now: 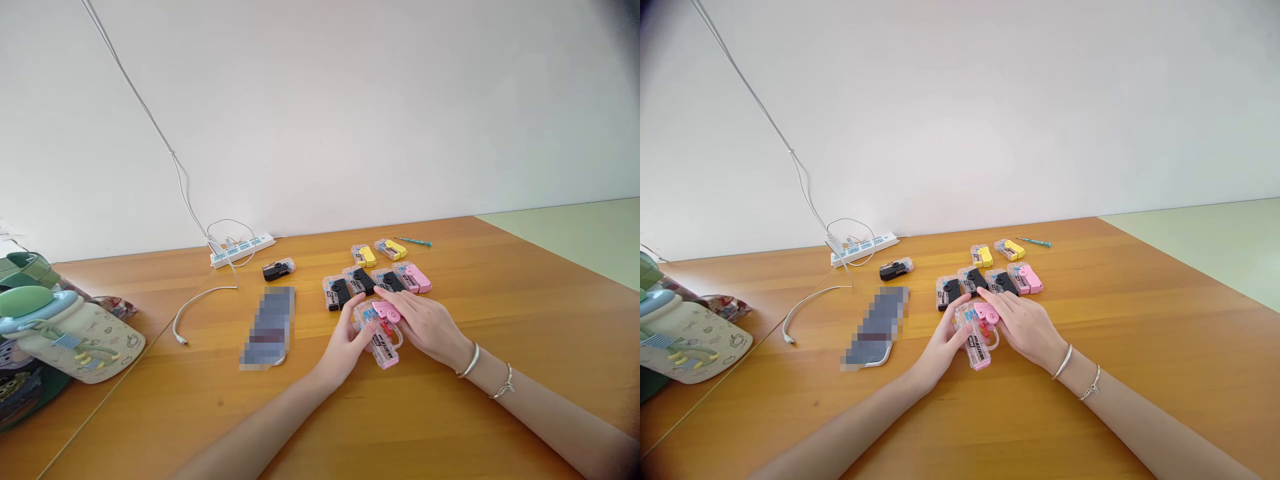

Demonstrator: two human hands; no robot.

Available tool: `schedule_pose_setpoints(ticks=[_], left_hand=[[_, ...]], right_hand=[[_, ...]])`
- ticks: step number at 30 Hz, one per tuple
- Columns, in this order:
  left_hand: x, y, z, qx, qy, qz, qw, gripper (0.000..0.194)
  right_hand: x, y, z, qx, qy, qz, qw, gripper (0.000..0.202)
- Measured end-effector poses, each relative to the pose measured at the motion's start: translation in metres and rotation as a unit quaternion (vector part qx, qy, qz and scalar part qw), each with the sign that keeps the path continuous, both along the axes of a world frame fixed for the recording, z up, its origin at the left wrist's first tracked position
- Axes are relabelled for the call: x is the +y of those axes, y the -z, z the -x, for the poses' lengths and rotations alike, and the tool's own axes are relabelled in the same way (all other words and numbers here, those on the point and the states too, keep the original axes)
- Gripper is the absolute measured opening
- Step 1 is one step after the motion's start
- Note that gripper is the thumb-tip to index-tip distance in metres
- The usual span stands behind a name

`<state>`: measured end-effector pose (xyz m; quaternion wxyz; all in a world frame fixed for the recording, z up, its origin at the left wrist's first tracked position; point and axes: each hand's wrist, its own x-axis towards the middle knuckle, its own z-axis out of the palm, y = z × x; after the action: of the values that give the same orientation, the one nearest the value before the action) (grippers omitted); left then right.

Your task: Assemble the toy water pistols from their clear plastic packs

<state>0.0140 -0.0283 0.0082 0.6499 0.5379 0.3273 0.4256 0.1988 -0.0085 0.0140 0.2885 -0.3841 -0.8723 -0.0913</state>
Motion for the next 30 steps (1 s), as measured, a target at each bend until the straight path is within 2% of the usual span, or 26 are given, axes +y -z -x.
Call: schedule_pose_setpoints(ticks=[2, 5, 8, 12, 18, 25, 30], left_hand=[[0.001, 0.000, 0.000, 0.000, -0.007, 0.013, 1.000, 0.075], [0.003, -0.001, 0.000, 0.011, -0.008, 0.018, 1.000, 0.066], [0.004, -0.003, 0.003, 0.011, 0.010, 0.022, 1.000, 0.054], [0.004, -0.006, 0.008, -0.010, 0.040, 0.014, 0.999, 0.049], [0.007, -0.003, 0.012, -0.047, 0.089, 0.019, 0.995, 0.053], [0.008, -0.004, 0.012, -0.010, 0.089, 0.004, 0.996, 0.053], [0.007, -0.006, 0.012, -0.001, 0.089, 0.002, 0.996, 0.054]], right_hand=[[0.000, 0.001, 0.002, 0.013, 0.017, -0.005, 1.000, 0.045], [-0.002, 0.003, 0.004, 0.027, 0.033, -0.011, 0.999, 0.042], [-0.004, 0.004, 0.005, 0.052, 0.040, 0.000, 0.998, 0.038], [-0.004, 0.003, 0.004, 0.091, 0.027, 0.028, 0.995, 0.033], [0.001, -0.001, -0.001, 0.087, -0.039, 0.054, 0.994, 0.026], [0.002, 0.001, -0.002, 0.092, 0.013, 0.041, 0.995, 0.016], [0.000, -0.001, 0.000, 0.091, 0.022, 0.035, 0.995, 0.021]])
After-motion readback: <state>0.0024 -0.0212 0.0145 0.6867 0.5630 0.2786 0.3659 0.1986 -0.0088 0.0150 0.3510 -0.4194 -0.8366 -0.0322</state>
